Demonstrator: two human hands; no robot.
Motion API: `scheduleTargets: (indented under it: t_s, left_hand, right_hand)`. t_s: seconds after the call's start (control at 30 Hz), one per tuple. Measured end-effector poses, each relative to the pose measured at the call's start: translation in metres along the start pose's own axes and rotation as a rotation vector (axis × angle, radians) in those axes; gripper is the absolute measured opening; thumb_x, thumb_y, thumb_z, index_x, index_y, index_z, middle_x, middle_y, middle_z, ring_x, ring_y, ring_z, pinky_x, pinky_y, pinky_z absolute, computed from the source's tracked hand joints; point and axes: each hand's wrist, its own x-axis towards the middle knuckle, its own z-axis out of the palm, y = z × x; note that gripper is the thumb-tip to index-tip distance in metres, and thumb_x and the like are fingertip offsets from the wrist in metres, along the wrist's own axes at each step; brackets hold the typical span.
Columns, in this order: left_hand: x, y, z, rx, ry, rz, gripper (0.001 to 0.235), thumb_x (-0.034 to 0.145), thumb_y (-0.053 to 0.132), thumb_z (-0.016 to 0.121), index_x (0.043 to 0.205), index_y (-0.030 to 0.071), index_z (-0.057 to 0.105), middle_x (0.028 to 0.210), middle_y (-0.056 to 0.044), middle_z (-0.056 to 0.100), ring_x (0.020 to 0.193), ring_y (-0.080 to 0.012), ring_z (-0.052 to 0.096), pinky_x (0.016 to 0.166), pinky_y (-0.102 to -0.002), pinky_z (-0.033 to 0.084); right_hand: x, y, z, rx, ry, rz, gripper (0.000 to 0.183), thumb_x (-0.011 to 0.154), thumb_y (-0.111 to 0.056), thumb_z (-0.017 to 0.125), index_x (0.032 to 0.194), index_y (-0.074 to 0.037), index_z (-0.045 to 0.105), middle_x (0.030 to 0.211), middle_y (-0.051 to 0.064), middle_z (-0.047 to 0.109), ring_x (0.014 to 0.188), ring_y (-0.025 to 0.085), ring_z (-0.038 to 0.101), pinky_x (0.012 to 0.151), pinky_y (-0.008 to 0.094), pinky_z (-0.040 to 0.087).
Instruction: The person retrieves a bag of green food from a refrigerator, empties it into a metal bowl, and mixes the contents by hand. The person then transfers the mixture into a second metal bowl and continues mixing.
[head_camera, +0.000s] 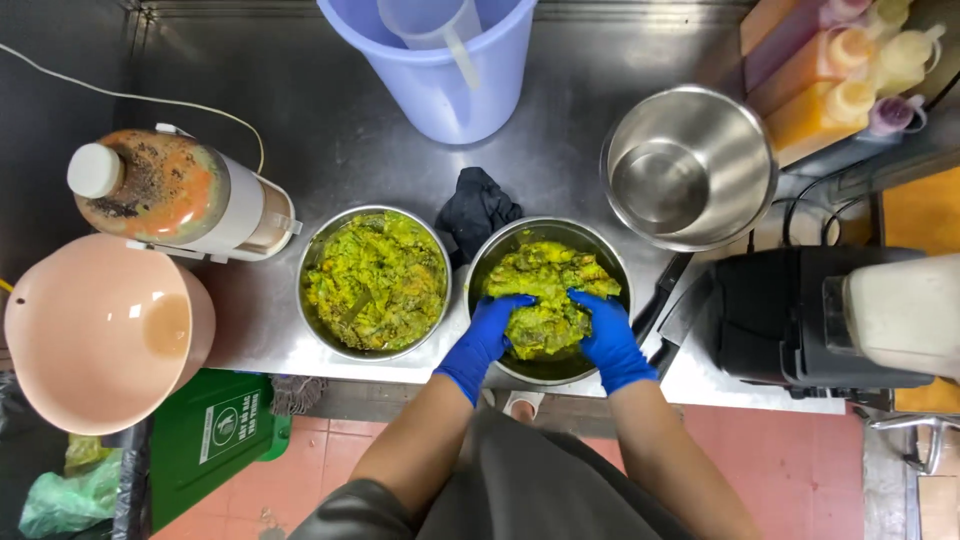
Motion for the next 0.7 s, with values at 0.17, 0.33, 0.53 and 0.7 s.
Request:
scheduleTargets:
  t_s: [0.17,0.33,0.53,0.7]
  left_hand:
    - [-0.009,-0.006,0.001,-0.008,0.019,-0.052,0.050,0.075,0.017,0.080,0.122,0.006,0.068,0.107,-0.012,0.075,0.093,-0.0275,0.075,0.071,-0.044,0.061]
    - [0.009,-0.013,-0.004,0.299,0.232,-0.120,0.056,0.087,0.030,0.079,0.136,0.013,0.056,0.120,-0.007,0.065,0.102,-0.0238,0.062,0.080,-0.046,0.050]
    - [0.042,-0.034,-0.023,-0.168,0.069,0.121,0.057,0.080,0.019,0.080,0.132,0.006,0.059,0.117,-0.013,0.070,0.101,-0.0273,0.071,0.082,-0.044,0.060]
    - [0.048,-0.036,-0.035,-0.040,-0.012,0.052,0.055,0.078,0.012,0.078,0.128,0.005,0.058,0.113,-0.013,0.068,0.100,-0.0265,0.070,0.082,-0.044,0.061]
  right_hand:
    - [-0.005,0.000,-0.006,-0.034,-0.073,0.055,0.078,0.064,0.006,0.078,0.137,-0.012,0.062,0.130,0.016,0.067,0.122,0.029,0.064,0.103,0.034,0.050]
    - [-0.003,0.018,0.006,-0.115,-0.001,0.049,0.074,0.061,0.007,0.080,0.131,-0.009,0.065,0.130,0.017,0.067,0.120,0.029,0.064,0.101,0.034,0.051]
    - [0.007,-0.002,0.022,1.064,0.350,0.742,0.040,0.076,0.002,0.076,0.115,-0.003,0.072,0.107,0.011,0.074,0.094,0.025,0.071,0.079,0.041,0.056]
    - [0.005,-0.023,-0.030,0.363,0.027,0.326,0.036,0.078,-0.004,0.078,0.114,0.000,0.076,0.106,0.010,0.075,0.092,0.023,0.067,0.075,0.037,0.048]
